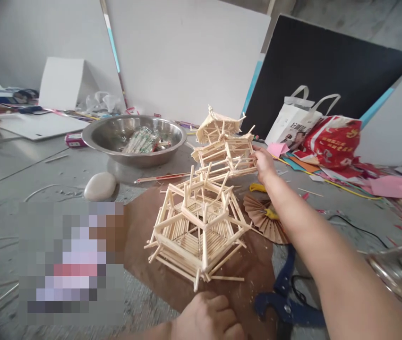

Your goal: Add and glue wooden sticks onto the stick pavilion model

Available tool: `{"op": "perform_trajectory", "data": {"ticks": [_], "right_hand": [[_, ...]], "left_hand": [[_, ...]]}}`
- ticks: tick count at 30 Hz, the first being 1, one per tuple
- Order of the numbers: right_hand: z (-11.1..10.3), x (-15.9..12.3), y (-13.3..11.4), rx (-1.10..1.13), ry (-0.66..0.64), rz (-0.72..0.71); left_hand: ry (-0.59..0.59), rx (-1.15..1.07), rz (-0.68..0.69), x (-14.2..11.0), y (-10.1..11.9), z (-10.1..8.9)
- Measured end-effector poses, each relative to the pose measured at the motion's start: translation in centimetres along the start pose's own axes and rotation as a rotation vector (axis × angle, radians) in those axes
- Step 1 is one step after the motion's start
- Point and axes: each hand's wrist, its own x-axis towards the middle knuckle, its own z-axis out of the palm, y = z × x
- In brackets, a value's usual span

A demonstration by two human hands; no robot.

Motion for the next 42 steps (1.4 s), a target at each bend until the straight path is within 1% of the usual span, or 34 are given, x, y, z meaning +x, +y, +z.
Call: {"op": "perform_trajectory", "data": {"ticks": [3,6,8,11,17,21,25,30,33,37,40,42], "right_hand": [[0.4,0.0,-0.3,0.089,0.090,0.081],[0.6,0.1,-0.6,0.096,0.077,0.096],[0.7,0.2,-0.7,0.092,0.065,0.094],[0.8,0.5,-0.8,0.081,0.050,0.092],[0.7,0.7,-0.7,0.096,0.010,0.103],[0.4,0.6,-0.7,0.096,-0.039,0.089],[0.2,0.5,-0.5,0.092,-0.065,0.085],[0.2,0.7,-0.6,0.080,-0.073,0.110],[0.5,0.7,-0.8,0.076,-0.075,0.101],[0.5,0.4,-1.0,0.088,-0.085,0.086],[0.4,0.1,-0.9,0.103,-0.076,0.103],[0.4,0.0,-0.9,0.113,-0.065,0.104]], "left_hand": [[-0.014,-0.004,-0.005,0.1,-0.1,-0.1],[-0.036,-0.005,0.041,0.1,-0.5,0.0],[-0.012,-0.001,0.063,0.2,-0.7,0.0],[0.021,0.006,0.068,0.3,-0.8,-0.2],[0.008,-0.005,0.059,0.7,-0.8,-0.7],[0.051,-0.001,0.067,0.6,-1.0,-0.4],[0.029,0.022,0.084,0.3,-1.1,0.1],[-0.008,0.029,0.105,0.5,-1.1,-0.2],[-0.006,0.004,0.093,0.5,-1.1,-0.4],[-0.032,-0.008,0.091,0.3,-1.2,-0.2],[0.008,-0.013,0.087,0.1,-1.3,0.0],[0.011,-0.011,0.089,0.1,-1.3,0.0]]}}
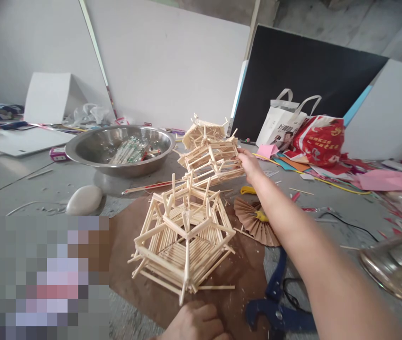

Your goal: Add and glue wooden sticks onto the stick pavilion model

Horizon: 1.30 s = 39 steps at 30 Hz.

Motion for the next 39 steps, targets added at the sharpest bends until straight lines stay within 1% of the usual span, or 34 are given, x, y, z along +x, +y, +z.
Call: {"op": "perform_trajectory", "data": {"ticks": [9,12,16,20,25,30,39], "right_hand": [[0.2,0.1,-0.2,0.002,-0.001,-0.002],[0.2,0.3,-0.1,-0.003,-0.005,0.005],[0.6,0.4,-0.4,-0.017,0.011,0.010],[1.1,0.4,-0.8,-0.030,0.022,0.018],[1.7,0.3,-1.3,-0.007,0.039,0.050],[2.1,0.1,-1.7,-0.006,0.047,0.063],[2.2,0.0,-1.6,-0.017,0.035,0.066]], "left_hand": [[-0.077,0.015,0.009,-0.2,0.0,0.1],[-0.068,0.014,0.011,-0.1,0.0,0.1],[-0.038,-0.008,0.022,0.3,0.0,-0.5],[-0.070,-0.004,0.019,0.6,0.1,-0.9],[-0.091,0.009,0.013,0.5,0.2,-0.9],[-0.078,0.010,0.024,0.5,0.2,-0.9],[-0.087,-0.003,0.025,0.6,0.0,-0.9]]}}
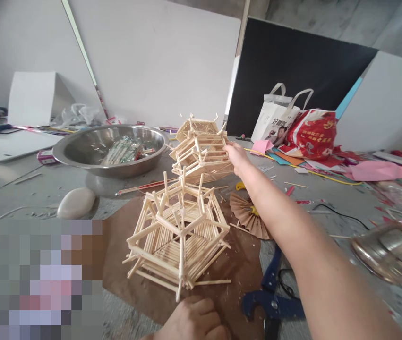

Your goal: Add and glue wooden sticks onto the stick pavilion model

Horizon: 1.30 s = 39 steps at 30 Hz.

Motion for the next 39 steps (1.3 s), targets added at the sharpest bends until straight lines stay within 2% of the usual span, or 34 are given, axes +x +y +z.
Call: {"op": "perform_trajectory", "data": {"ticks": [9,18,30,39], "right_hand": [[-0.2,-0.3,0.5,-0.032,-0.032,-0.058],[-0.1,-0.6,0.6,-0.056,-0.051,-0.098],[-0.2,-2.5,0.3,-0.054,0.018,-0.024],[-0.7,-2.9,0.7,-0.023,-0.009,-0.044]], "left_hand": [[0.043,0.006,0.004,-0.1,-0.1,0.1],[0.018,-0.008,0.014,-0.1,-0.3,0.2],[0.039,-0.008,0.019,-0.2,-0.3,0.4],[0.052,-0.013,0.031,-0.3,-0.4,0.6]]}}
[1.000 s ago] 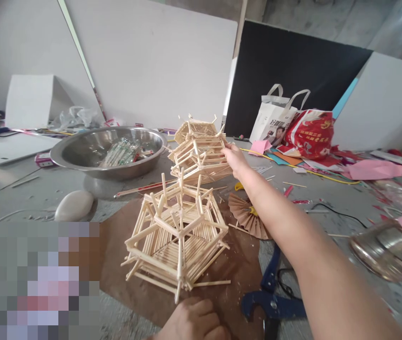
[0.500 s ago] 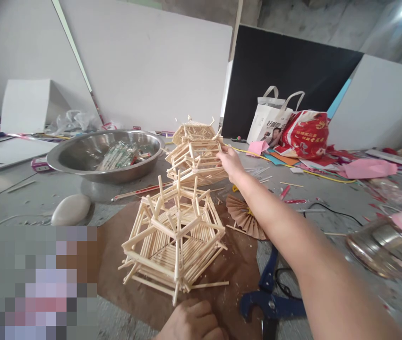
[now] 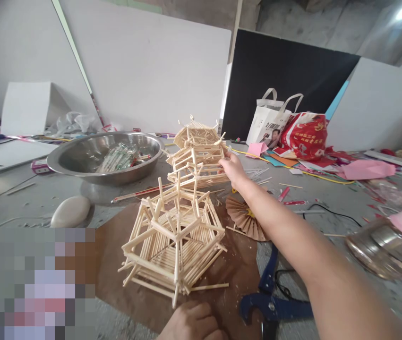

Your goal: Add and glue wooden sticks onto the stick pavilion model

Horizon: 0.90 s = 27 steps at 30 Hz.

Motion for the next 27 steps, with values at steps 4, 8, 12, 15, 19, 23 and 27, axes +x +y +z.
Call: {"op": "perform_trajectory", "data": {"ticks": [4,8,12,15,19,23,27], "right_hand": [[-0.01,-0.15,-0.11,-0.023,-0.006,0.002],[0.02,-0.34,-0.13,-0.020,0.008,0.009],[-0.09,-0.57,0.10,-0.003,-0.002,0.022],[-0.21,-0.78,0.20,0.001,-0.010,0.025],[-0.26,-1.00,0.05,-0.024,0.010,0.023],[-0.22,-0.98,-0.15,-0.122,0.081,0.068],[-0.11,-0.96,-0.17,-0.137,0.100,0.071]], "left_hand": [[-0.001,0.018,-0.002,-0.09,-0.05,0.12],[-0.019,0.032,-0.017,-0.07,-0.03,0.14],[0.011,0.041,-0.017,-0.05,-0.04,0.13],[-0.006,0.054,-0.005,-0.14,-0.05,0.20],[0.033,0.023,-0.024,-0.07,-0.02,0.25],[0.081,-0.003,-0.021,0.09,0.00,0.26],[0.051,0.025,-0.011,-0.12,-0.01,0.36]]}}
